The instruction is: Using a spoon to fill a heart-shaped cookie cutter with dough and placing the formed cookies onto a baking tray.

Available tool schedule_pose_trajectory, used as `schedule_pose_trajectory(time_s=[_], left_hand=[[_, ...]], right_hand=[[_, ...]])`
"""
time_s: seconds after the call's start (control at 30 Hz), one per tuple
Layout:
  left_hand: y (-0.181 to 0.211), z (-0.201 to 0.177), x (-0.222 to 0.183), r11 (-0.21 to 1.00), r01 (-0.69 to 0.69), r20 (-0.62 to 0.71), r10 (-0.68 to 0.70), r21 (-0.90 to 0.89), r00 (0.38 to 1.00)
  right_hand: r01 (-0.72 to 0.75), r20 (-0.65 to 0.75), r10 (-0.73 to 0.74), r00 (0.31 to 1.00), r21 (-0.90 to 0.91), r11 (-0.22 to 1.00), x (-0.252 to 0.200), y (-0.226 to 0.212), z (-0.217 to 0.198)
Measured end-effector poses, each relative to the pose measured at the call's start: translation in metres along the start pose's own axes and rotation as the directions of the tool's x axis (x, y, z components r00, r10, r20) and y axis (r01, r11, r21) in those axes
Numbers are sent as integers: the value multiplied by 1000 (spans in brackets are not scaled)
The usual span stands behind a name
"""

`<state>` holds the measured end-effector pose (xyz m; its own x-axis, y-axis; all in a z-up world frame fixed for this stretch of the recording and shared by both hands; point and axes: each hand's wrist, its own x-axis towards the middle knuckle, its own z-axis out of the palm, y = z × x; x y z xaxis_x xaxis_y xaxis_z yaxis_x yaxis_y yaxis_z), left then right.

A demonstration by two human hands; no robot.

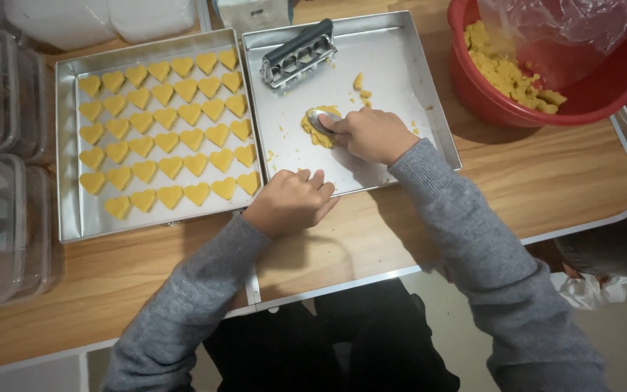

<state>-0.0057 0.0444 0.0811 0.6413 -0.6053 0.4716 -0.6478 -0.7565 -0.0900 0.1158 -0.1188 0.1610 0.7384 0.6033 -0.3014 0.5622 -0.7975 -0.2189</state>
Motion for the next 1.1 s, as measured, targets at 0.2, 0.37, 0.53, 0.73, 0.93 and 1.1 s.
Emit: schedule_pose_trajectory(time_s=[0.2, 0.37, 0.53, 0.73, 0.93, 1.1], left_hand=[[-1, 3, 0, 999, -9, -1, 9, 37, 1000], [-2, 4, 0, 1000, -12, -5, 12, 10, 1000], [-2, 2, 1, 1000, 3, 7, -3, -11, 1000], [-3, 2, 1, 1000, 4, 22, -4, -13, 1000], [-4, 8, -2, 1000, -11, 18, 12, -19, 1000], [-7, 10, -4, 999, -41, -20, 42, 3, 999]], right_hand=[[7, -12, -7, 1000, 5, 1000, 3, 2, 3], [2, -8, -2, 1000, 15, 1000, -7, -6, -3], [-12, -4, 12, 1000, 17, 1000, -8, -10, -7], [-14, -6, 14, 1000, 15, 1000, -6, -7, -2], [3, -12, -2, 1000, 28, 1000, -8, -8, -5], [-7, 2, 7, 1000, 16, 1000, -4, -5, -3]])
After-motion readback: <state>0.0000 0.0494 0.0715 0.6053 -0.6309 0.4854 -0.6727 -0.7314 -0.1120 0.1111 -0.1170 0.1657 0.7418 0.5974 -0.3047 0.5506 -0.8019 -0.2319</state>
